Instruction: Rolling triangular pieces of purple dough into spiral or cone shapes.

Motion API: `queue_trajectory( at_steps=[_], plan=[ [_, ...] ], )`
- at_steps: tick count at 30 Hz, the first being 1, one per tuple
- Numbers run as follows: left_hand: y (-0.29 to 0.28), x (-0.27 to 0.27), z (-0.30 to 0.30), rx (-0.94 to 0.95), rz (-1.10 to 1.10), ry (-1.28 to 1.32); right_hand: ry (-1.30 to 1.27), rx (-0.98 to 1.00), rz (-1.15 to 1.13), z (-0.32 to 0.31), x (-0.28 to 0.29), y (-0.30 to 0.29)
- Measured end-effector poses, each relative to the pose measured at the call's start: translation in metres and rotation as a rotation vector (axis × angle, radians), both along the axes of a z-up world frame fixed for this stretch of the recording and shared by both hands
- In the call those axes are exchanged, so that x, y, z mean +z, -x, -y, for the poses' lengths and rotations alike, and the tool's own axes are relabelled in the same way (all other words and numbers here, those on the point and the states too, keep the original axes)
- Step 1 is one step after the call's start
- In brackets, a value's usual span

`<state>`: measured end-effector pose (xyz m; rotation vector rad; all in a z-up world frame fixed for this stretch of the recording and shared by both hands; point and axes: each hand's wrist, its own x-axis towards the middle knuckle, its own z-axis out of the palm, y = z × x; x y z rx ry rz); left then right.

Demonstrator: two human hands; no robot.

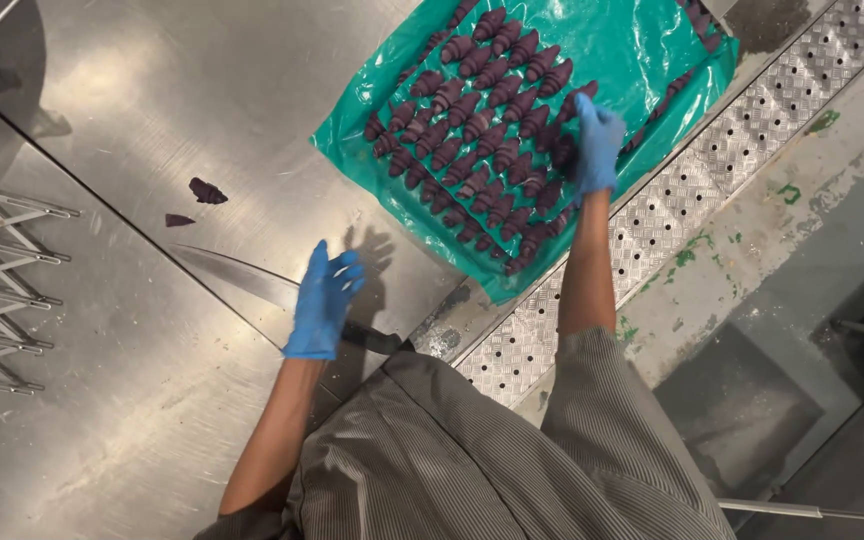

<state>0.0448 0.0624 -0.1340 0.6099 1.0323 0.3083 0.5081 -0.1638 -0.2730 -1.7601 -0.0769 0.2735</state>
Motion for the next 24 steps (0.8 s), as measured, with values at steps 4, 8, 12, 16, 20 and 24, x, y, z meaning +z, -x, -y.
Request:
queue_trajectory(
  at_steps=[4,8,12,16,20,24],
  plan=[
    [0.05,0.001,-0.017,0.108,-0.04,0.016,0.211,-0.033,-0.124,-0.019,0.036,-0.013],
    [0.078,0.013,-0.024,0.205,-0.091,0.008,0.549,-0.055,0.006,-0.023,0.019,-0.022],
    [0.099,0.012,-0.026,0.263,-0.131,-0.008,0.66,-0.059,0.015,-0.028,0.007,-0.031],
    [0.133,0.006,-0.027,0.264,-0.122,-0.038,0.719,0.026,0.01,-0.024,0.002,-0.041],
    [0.208,-0.003,-0.031,0.325,-0.253,-0.167,0.498,-0.291,0.26,-0.008,0.026,-0.029],
    [0.362,-0.083,-0.03,0.664,-0.287,-0.371,0.225,-0.385,0.582,-0.03,0.067,0.056]
  ],
)
